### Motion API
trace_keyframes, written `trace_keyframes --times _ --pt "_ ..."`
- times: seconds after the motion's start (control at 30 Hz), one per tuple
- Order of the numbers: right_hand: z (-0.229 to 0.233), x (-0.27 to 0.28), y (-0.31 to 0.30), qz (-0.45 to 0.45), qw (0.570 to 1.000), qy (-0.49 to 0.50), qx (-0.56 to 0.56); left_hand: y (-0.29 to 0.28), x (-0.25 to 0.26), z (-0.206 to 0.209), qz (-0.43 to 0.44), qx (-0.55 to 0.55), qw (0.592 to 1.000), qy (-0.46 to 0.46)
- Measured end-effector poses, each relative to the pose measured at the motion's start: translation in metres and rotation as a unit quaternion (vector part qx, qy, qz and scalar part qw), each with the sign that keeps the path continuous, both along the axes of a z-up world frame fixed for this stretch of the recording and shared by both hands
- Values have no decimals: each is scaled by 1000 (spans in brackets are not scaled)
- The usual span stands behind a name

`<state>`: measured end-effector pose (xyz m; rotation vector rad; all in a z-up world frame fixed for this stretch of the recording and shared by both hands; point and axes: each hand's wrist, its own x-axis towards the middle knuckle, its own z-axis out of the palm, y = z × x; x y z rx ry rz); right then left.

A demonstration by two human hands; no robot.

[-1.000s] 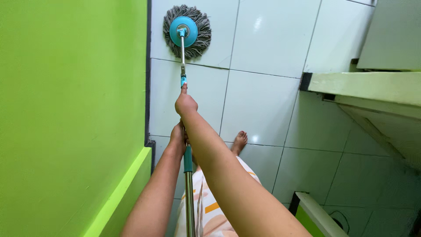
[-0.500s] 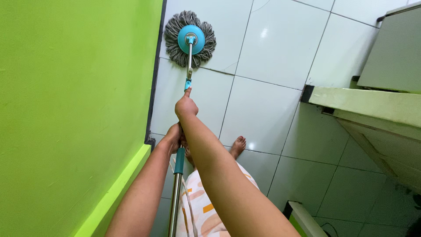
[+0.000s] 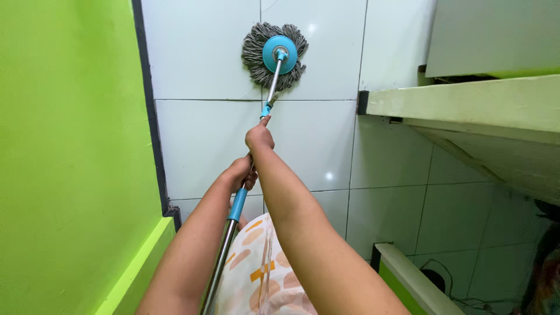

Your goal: The person mops a white tiled floor using a blue spin mop. They move the mop back and forth across the floor, cleaning the area near a green wall and a low cabinet.

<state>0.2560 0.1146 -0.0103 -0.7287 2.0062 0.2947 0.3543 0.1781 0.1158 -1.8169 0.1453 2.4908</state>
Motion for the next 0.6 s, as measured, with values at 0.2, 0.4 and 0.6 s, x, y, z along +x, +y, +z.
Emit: trace_keyframes --times 0.2,0.4,0.6 --pt "3 -66 -26 -179 980 -76 -31 -40 -59 -23 -121 -32 981 -146" --pt "33 -71 -54 -368 885 -271 -92 -104 -57 23 -370 -188 863 -287" --pt "33 -53 -90 -337 877 -331 -86 -144 -31 76 -512 -229 756 -337"
